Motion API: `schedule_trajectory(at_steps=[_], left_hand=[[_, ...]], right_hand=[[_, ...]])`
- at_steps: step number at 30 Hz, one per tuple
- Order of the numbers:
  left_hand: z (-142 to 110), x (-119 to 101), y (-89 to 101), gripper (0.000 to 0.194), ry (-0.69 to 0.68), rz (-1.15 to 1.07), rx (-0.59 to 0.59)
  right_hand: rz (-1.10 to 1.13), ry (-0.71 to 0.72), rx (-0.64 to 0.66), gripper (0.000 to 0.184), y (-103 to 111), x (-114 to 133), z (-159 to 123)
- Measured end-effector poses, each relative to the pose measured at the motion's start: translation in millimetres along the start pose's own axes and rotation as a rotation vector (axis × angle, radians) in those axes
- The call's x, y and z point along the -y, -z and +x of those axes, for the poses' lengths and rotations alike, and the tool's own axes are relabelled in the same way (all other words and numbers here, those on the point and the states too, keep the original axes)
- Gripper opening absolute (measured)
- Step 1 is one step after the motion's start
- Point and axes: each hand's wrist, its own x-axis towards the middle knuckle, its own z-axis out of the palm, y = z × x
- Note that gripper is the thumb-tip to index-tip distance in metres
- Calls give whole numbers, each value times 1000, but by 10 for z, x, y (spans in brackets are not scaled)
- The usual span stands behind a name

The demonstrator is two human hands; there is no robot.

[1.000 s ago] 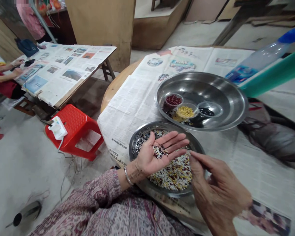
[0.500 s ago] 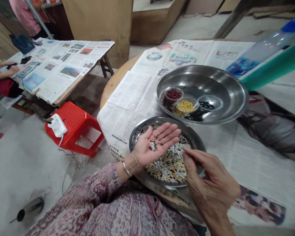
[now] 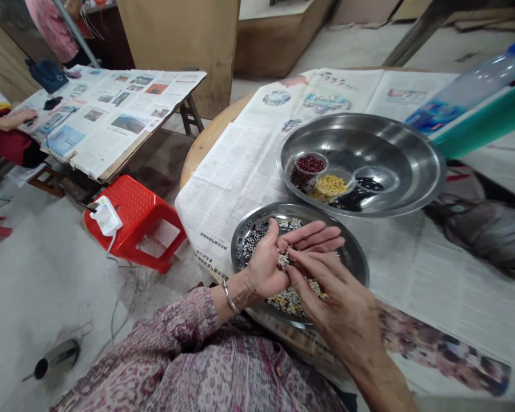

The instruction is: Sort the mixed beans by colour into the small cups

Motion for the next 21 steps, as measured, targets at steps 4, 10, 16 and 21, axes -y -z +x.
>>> schedule_trajectory(at_steps=[4, 10, 16, 21], left_hand=[[-1, 22, 18, 79, -1, 8, 21], [5, 9, 40, 79, 3, 44, 24], [9, -11, 49, 80, 9, 41, 22], [64, -29, 86, 79, -4, 75, 34]], right_hand=[[-3, -1, 81, 35, -15, -18, 0], [-56, -8, 145, 23, -36, -22, 20], [-56, 32, 198, 12, -41, -11, 52], [-95, 90, 204, 14, -24, -24, 44]])
